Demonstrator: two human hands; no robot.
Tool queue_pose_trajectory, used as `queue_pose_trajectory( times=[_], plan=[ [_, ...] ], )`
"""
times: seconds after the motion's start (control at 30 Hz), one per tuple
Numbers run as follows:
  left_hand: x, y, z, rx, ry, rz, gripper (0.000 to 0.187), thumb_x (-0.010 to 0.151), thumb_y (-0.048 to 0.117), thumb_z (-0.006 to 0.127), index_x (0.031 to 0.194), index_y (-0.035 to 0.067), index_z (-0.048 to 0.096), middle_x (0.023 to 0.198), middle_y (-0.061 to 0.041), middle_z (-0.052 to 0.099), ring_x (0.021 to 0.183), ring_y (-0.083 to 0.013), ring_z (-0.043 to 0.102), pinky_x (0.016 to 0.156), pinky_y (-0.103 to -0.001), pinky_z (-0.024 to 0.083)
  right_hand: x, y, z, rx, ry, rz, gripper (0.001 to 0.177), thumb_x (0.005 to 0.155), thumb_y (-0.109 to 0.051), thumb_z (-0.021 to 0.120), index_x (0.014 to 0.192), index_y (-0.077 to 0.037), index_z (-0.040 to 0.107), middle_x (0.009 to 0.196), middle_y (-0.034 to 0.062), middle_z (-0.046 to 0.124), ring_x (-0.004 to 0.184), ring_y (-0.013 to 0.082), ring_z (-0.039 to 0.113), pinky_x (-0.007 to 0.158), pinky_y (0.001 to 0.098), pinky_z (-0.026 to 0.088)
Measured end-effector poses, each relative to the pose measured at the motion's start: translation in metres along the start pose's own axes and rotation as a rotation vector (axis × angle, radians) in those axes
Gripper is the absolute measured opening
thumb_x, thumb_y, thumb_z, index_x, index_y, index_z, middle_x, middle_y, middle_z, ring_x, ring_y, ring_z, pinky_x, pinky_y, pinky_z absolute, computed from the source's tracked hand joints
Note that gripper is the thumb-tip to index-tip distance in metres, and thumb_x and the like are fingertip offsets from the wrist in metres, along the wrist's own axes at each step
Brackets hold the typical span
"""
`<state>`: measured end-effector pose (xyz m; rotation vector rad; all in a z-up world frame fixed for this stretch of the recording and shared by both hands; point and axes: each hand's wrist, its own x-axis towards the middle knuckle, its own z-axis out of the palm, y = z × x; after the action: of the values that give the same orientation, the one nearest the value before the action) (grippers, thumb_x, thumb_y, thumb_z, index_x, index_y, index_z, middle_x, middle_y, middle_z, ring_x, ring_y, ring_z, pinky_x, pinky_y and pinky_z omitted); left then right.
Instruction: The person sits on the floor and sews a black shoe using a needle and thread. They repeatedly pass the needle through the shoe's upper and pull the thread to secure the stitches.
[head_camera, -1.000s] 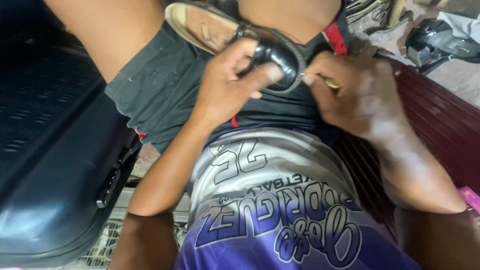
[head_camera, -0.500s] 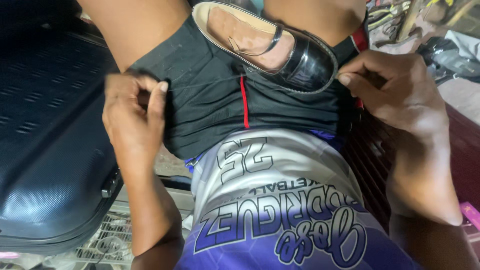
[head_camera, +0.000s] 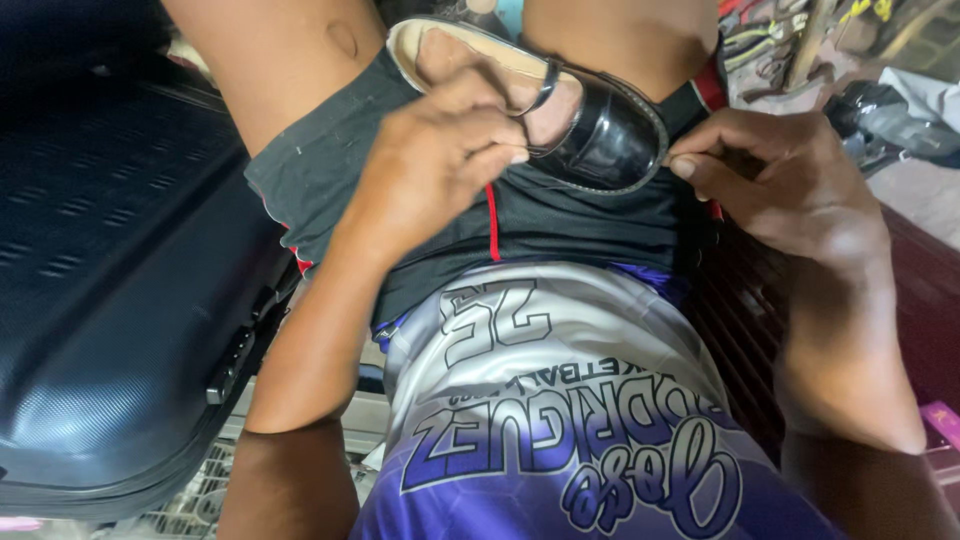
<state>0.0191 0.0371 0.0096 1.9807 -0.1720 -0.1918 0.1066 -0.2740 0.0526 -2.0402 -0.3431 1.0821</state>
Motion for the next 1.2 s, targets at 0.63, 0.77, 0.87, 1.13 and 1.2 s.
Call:
queue_pose_trajectory(
  times=[0.63,0.77,0.87,1.13,1.2],
  plan=[
    [0.009,0.001,0.024,-0.075,0.080,-0.007,0.012,0.109,0.010,0.056,0.114,0.003,0.064,0.103,-0.012,0.070,0.093,-0.0253,0.068,0.084,-0.037,0.055,-0.013,0.001,0.005,-0.058,0.021,-0.030,0.008,0.099,-0.002,0.066,0.107,-0.001,0.067,0.079,0.0060,0.068,0.063,0.0095,0.061,0.053,0.0253,0.045],
    [0.023,-0.009,0.025,-0.179,-0.138,-0.110,0.010,0.105,0.011,0.061,0.109,0.002,0.064,0.082,-0.011,0.061,0.076,-0.0243,0.061,0.073,-0.038,0.050,-0.010,-0.012,0.007,-0.141,0.054,-0.106,0.004,0.101,-0.001,0.064,0.101,-0.002,0.069,0.081,0.0085,0.071,0.064,0.0107,0.066,0.049,0.0262,0.049],
    [0.032,-0.020,0.022,-0.246,-0.298,-0.194,0.013,0.102,0.011,0.061,0.093,0.001,0.058,0.072,-0.009,0.054,0.066,-0.0186,0.054,0.064,-0.034,0.047,-0.006,-0.021,0.011,-0.293,0.100,-0.259,0.007,0.102,-0.002,0.061,0.105,-0.003,0.067,0.090,0.0098,0.072,0.074,0.0133,0.070,0.062,0.0276,0.056],
    [0.050,-0.029,0.023,-0.449,-0.514,-0.386,0.011,0.092,0.007,0.059,0.082,0.004,0.059,0.065,0.002,0.049,0.061,-0.0089,0.046,0.055,-0.030,0.040,-0.003,-0.027,0.021,-0.543,0.149,-0.234,0.012,0.103,-0.007,0.060,0.092,-0.009,0.056,0.063,0.0078,0.063,0.052,0.0227,0.063,0.048,0.0361,0.048],
    [0.051,-0.028,0.022,-0.436,-0.531,-0.398,0.016,0.093,0.006,0.059,0.079,0.003,0.056,0.065,0.002,0.048,0.061,-0.0085,0.045,0.055,-0.030,0.040,-0.001,-0.027,0.021,-0.521,0.157,-0.227,0.010,0.101,-0.010,0.062,0.094,-0.009,0.054,0.061,0.0105,0.062,0.054,0.0287,0.064,0.050,0.0405,0.048]
  ],
)
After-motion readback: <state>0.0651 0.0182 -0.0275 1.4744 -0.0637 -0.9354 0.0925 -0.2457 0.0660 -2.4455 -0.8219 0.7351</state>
